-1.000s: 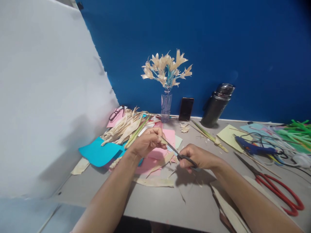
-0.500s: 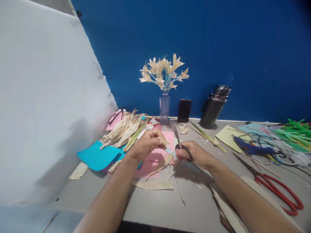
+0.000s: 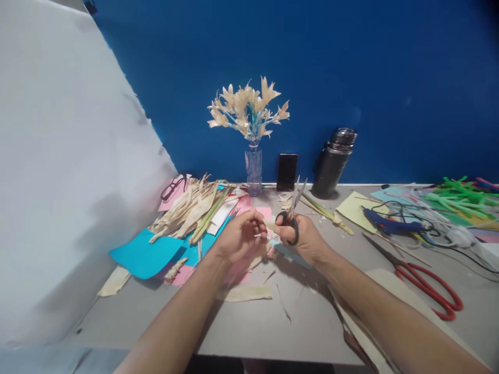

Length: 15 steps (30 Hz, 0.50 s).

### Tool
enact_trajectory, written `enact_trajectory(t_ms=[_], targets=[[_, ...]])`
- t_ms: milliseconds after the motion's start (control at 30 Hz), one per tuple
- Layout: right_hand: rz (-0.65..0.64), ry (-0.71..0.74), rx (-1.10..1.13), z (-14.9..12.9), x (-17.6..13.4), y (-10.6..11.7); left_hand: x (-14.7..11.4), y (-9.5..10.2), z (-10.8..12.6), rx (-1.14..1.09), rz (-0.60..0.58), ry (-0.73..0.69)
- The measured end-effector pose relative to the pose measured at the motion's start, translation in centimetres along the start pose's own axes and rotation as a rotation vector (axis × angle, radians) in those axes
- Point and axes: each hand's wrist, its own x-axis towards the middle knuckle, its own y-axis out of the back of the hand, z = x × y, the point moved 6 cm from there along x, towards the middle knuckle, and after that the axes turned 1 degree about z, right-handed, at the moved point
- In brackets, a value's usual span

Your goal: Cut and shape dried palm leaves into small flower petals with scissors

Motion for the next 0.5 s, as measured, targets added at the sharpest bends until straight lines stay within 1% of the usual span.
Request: enact_trajectory(t_ms=[100,167,233,333,500], targets=[[0.073,0.06,-0.045,0.1,0.2,0.4,-0.2,-1.2,-1.2,0.014,-0.032,-0.042],[0.117,0.098,-0.095,0.4,0.4,0.8,-0.2,-1.4,-1.7,0.041,0.004,-0.086],[0.14,0.11,-0.125,0.8,0.6,1.1,-0.1,-1.3,-1.9,0.046,0.045,-0.114],[0.167,0.096,-0.135,1.3,0.8,1.4,0.0,-1.0,-1.9,0.039,0.055,-0.109],[0.158,0.076,-0.108,1.6,0.9,1.2,0.0,-0.3,-1.7,0.116,0.114,-0.132]])
